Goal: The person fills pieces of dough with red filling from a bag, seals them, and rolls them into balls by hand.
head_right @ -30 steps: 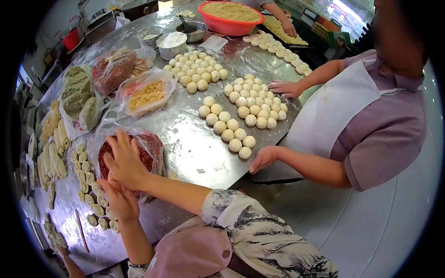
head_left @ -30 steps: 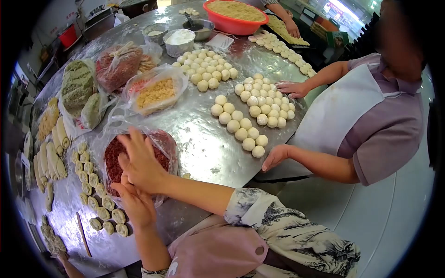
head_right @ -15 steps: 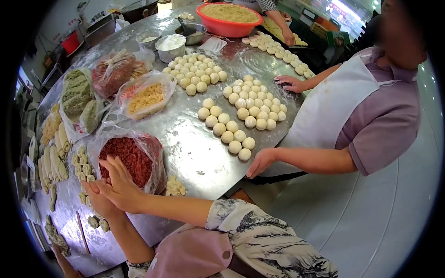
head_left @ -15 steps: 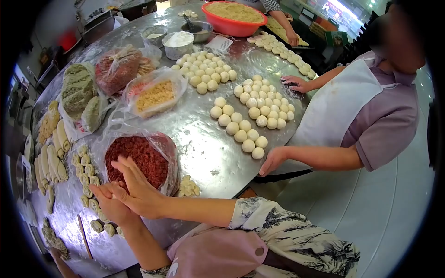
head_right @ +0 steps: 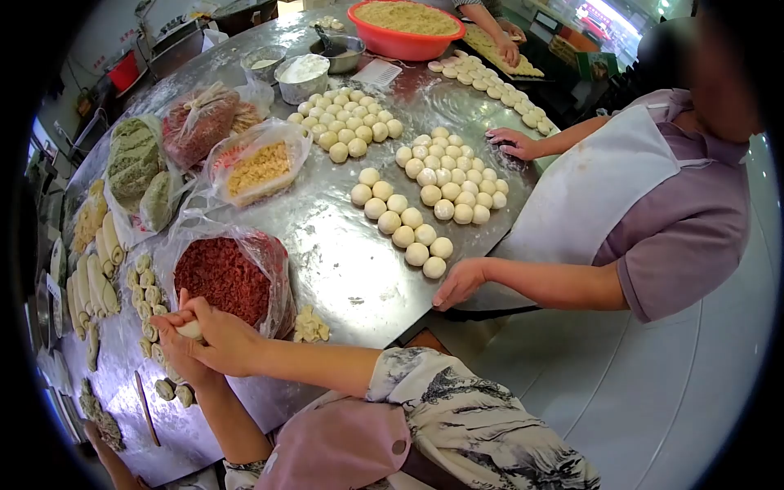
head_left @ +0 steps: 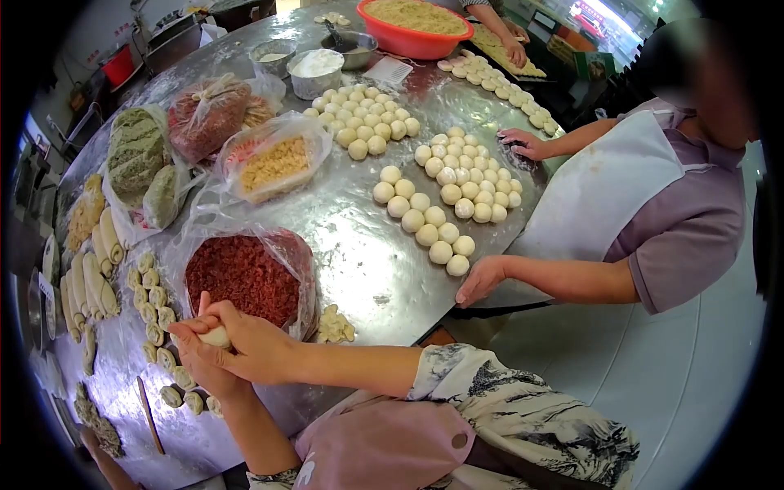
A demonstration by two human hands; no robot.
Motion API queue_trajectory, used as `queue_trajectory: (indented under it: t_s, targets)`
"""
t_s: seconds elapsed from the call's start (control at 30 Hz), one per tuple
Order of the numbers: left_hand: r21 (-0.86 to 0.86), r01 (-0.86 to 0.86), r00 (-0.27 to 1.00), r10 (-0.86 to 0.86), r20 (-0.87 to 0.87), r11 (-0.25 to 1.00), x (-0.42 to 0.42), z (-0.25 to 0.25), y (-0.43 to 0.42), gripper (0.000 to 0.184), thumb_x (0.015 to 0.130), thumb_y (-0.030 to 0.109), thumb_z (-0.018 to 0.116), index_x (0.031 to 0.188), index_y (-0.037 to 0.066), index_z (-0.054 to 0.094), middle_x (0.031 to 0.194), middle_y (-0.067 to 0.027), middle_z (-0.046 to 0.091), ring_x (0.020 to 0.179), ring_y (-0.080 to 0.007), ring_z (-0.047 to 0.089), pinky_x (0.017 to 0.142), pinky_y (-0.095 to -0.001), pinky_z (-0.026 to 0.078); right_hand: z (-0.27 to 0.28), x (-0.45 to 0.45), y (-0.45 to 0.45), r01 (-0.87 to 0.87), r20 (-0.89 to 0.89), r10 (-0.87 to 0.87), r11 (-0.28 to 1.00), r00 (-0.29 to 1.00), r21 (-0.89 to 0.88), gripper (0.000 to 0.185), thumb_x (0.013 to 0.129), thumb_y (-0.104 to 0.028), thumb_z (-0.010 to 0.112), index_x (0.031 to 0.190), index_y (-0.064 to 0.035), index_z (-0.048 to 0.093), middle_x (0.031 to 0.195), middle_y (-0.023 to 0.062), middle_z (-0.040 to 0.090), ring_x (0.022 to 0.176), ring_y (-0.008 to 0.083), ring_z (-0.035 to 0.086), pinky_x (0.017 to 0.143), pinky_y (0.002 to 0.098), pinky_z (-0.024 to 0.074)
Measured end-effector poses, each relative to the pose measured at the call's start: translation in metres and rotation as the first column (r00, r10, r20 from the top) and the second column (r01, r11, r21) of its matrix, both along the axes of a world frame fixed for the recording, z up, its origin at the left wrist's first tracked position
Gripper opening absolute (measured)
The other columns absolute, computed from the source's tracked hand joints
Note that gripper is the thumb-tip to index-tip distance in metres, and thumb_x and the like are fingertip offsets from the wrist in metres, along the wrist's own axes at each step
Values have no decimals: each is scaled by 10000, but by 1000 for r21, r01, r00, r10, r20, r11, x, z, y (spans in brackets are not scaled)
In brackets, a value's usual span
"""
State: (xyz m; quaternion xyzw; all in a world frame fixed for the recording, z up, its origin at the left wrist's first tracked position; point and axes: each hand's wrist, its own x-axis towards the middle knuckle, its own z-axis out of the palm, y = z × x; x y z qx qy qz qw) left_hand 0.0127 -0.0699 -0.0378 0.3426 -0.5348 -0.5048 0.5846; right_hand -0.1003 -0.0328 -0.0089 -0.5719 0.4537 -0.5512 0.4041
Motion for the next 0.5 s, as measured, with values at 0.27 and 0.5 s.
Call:
queue_trajectory:
  t_s: [0.27,0.5]
  targets:
    - [32,142,974,-134,-182,989,-14,11,9,548,1005,485,310,1048,-10,541,1087,-155,599,1184,-292,529,1050,-433,379,-7,-1,-14,-97,139,113,988,984,-117,519,1006,-477,310,1070,2,501,958,229,593,827,407,604,719,400,479]
    - [171,230,849,-111,-517,958,15,4,-2,337,1015,348,405,1008,41,545,982,-95,618,1093,-281,594,939,-421,493,3,-63,-16,-17,-4,17,998,1000,-63,331,855,-133,669,1143,-42,534,931,84,593,811,141,591,712,301,503]
